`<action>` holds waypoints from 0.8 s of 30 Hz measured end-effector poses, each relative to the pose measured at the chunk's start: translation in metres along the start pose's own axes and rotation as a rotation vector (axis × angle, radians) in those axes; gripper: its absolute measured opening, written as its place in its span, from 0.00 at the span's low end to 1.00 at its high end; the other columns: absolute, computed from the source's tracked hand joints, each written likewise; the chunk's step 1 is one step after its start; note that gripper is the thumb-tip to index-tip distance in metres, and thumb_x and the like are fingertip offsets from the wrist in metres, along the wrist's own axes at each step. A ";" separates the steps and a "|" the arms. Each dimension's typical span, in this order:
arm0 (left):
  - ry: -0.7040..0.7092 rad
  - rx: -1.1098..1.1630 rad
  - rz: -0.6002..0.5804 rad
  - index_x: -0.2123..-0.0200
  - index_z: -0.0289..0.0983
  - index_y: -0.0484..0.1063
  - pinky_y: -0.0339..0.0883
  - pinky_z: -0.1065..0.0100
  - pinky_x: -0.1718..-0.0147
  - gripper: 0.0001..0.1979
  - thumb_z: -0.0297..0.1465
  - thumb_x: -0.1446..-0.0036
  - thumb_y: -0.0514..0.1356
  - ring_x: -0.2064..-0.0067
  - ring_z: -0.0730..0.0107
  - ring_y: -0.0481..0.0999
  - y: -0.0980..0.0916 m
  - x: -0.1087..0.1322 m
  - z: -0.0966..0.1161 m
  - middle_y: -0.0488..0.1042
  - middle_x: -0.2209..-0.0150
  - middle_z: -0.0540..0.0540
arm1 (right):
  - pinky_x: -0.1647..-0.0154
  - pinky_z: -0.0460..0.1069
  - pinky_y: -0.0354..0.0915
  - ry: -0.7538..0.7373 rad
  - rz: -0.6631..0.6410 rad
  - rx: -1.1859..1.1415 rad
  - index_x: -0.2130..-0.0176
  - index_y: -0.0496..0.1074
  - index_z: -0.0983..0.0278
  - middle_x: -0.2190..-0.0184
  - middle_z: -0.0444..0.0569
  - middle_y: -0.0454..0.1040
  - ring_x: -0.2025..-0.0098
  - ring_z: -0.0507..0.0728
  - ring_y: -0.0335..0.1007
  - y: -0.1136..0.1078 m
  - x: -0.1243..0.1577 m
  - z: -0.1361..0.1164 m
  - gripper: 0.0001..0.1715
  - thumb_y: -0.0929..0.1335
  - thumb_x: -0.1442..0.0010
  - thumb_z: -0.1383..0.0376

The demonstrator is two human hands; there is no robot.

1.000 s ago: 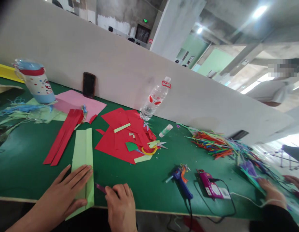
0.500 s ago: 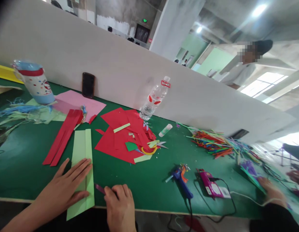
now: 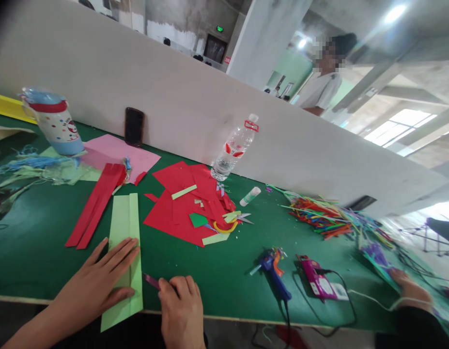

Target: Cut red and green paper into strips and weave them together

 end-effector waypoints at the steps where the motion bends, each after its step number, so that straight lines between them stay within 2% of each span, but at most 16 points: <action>1: -0.002 0.002 0.003 0.35 0.39 0.62 0.31 0.46 0.32 0.34 0.54 0.35 0.49 0.33 0.53 0.62 0.000 0.000 0.000 0.63 0.33 0.40 | 0.67 0.50 0.66 -0.004 -0.002 -0.002 0.53 0.75 0.62 0.68 0.50 0.73 0.68 0.57 0.68 0.001 0.000 -0.001 0.17 0.59 0.30 0.68; 7: -0.010 0.010 0.024 0.35 0.40 0.63 0.35 0.48 0.32 0.34 0.55 0.35 0.50 0.34 0.53 0.64 -0.003 0.000 -0.001 0.64 0.34 0.41 | 0.67 0.50 0.66 -0.007 0.010 -0.010 0.52 0.75 0.62 0.68 0.50 0.73 0.68 0.57 0.68 0.004 -0.004 -0.005 0.17 0.60 0.30 0.69; 12: 0.003 -0.016 0.020 0.36 0.38 0.64 0.33 0.48 0.32 0.36 0.56 0.36 0.49 0.34 0.52 0.64 -0.004 -0.001 0.000 0.64 0.34 0.40 | 0.68 0.50 0.66 -0.004 0.022 -0.009 0.52 0.75 0.63 0.68 0.50 0.73 0.68 0.57 0.67 0.003 -0.004 -0.002 0.16 0.60 0.30 0.69; 18: -0.002 -0.011 0.029 0.35 0.39 0.63 0.38 0.48 0.33 0.35 0.55 0.36 0.50 0.34 0.52 0.64 -0.004 -0.001 0.000 0.64 0.33 0.41 | 0.67 0.51 0.66 0.007 0.030 0.001 0.53 0.75 0.62 0.68 0.50 0.73 0.68 0.57 0.68 0.006 -0.006 -0.005 0.16 0.60 0.29 0.68; 24: 0.016 -0.024 0.038 0.37 0.36 0.65 0.33 0.49 0.32 0.36 0.56 0.36 0.50 0.35 0.53 0.65 -0.006 -0.002 0.000 0.66 0.34 0.40 | 0.66 0.51 0.66 -0.004 0.044 -0.006 0.52 0.75 0.63 0.67 0.51 0.73 0.68 0.57 0.68 0.006 -0.004 -0.002 0.17 0.59 0.29 0.69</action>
Point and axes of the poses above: each hand's wrist, its own x-axis away from the middle knuckle, its own y-axis out of the palm, z = x × y, the point moved 8 cm from there along -x, towards the middle knuckle
